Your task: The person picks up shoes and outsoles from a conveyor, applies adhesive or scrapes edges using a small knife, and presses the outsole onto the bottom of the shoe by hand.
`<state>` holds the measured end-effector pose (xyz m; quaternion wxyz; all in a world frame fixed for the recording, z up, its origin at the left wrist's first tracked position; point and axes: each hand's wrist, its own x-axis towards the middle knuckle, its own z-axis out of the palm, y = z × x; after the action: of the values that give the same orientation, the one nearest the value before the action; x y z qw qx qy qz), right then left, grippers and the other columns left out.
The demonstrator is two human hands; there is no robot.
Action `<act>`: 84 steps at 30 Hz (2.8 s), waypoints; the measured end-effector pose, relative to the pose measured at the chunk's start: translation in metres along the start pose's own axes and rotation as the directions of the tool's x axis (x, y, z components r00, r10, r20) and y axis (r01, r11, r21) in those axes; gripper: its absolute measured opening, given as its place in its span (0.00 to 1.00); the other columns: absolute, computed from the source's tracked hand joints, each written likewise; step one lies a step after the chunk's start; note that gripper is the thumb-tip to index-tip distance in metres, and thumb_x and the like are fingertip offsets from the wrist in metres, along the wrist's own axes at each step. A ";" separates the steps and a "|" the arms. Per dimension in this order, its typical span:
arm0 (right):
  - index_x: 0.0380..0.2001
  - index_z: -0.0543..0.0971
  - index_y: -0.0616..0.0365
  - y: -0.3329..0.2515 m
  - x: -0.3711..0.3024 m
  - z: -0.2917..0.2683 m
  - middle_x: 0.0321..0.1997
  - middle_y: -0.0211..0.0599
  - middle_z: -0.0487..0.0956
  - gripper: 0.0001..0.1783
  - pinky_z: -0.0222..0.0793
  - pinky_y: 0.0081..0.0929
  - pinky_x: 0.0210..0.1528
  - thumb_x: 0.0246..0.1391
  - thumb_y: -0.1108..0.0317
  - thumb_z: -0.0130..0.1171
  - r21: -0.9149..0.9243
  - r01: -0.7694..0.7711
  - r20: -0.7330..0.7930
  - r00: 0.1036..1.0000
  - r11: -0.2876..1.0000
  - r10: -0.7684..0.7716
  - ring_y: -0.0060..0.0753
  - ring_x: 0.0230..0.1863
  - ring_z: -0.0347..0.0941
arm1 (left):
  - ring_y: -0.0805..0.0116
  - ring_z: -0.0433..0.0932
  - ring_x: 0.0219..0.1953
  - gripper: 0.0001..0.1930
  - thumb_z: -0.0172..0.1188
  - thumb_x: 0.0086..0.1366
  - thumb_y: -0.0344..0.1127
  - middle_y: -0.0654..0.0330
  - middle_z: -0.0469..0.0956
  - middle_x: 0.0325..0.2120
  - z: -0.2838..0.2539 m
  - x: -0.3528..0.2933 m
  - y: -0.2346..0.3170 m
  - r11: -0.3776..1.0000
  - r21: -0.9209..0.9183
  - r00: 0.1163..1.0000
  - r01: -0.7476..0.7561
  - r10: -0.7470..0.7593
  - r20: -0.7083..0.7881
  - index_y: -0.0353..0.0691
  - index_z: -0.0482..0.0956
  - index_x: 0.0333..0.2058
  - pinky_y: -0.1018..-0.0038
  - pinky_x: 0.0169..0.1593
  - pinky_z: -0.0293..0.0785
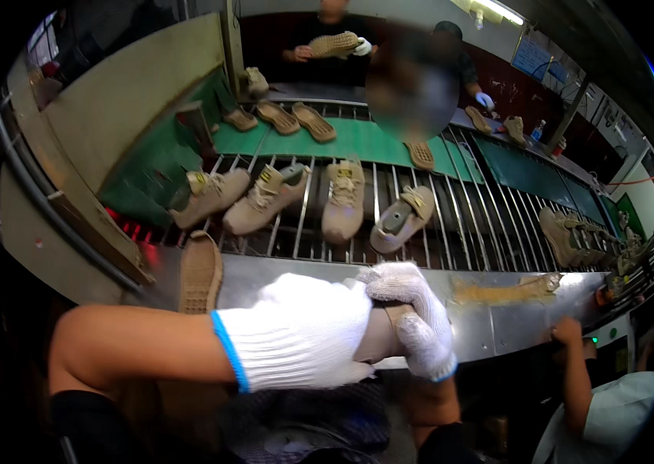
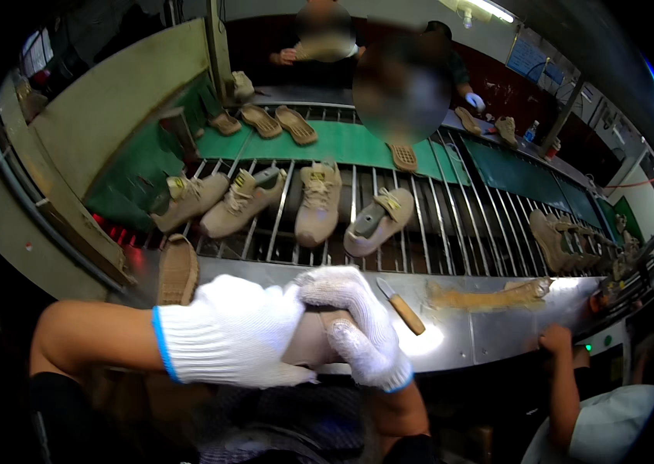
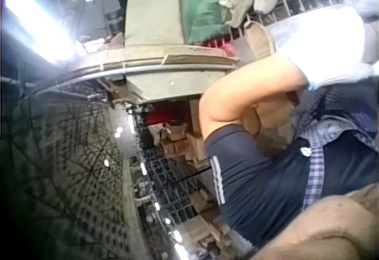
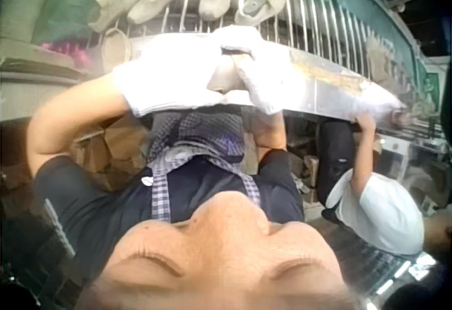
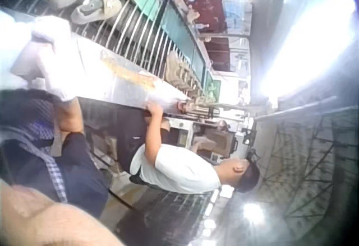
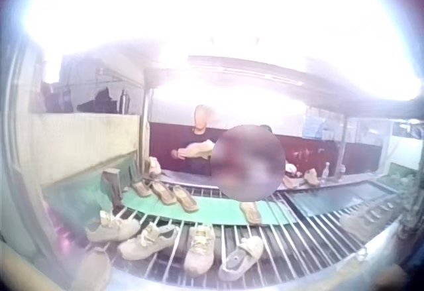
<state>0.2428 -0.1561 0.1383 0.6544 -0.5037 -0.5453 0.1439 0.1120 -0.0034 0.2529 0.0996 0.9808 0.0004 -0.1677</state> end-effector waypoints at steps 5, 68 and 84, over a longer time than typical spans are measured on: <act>0.58 0.81 0.63 -0.020 0.027 0.010 0.56 0.54 0.83 0.22 0.76 0.45 0.63 0.70 0.61 0.52 -0.524 0.102 0.203 0.979 0.846 0.007 0.56 0.58 0.82 | 0.39 0.89 0.41 0.47 0.67 0.57 0.78 0.43 0.87 0.40 0.047 -0.007 -0.030 0.986 -0.121 0.983 0.116 -0.131 -0.129 0.34 0.76 0.52 0.53 0.45 0.87; 0.54 0.82 0.58 0.121 -0.148 0.048 0.40 0.49 0.86 0.23 0.83 0.43 0.44 0.63 0.54 0.70 -0.507 -0.646 -0.703 0.693 0.571 0.160 0.53 0.39 0.86 | 0.41 0.80 0.59 0.48 0.79 0.52 0.50 0.43 0.72 0.64 0.138 0.103 -0.067 0.997 -0.039 0.912 -0.065 0.044 -0.407 0.37 0.67 0.68 0.52 0.57 0.83; 0.58 0.78 0.66 0.114 -0.119 0.065 0.38 0.37 0.82 0.24 0.77 0.29 0.40 0.73 0.56 0.61 0.012 -0.759 -0.647 0.491 0.651 0.584 0.27 0.34 0.77 | 0.46 0.85 0.58 0.50 0.84 0.54 0.49 0.43 0.82 0.57 0.153 -0.061 -0.155 0.919 -0.327 0.910 0.219 -0.313 -0.271 0.36 0.67 0.69 0.58 0.63 0.80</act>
<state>0.1846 -0.1596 -0.0293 0.6031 -0.7801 -0.0798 0.1460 -0.0012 0.1207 0.1009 0.2166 0.9601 0.1759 -0.0175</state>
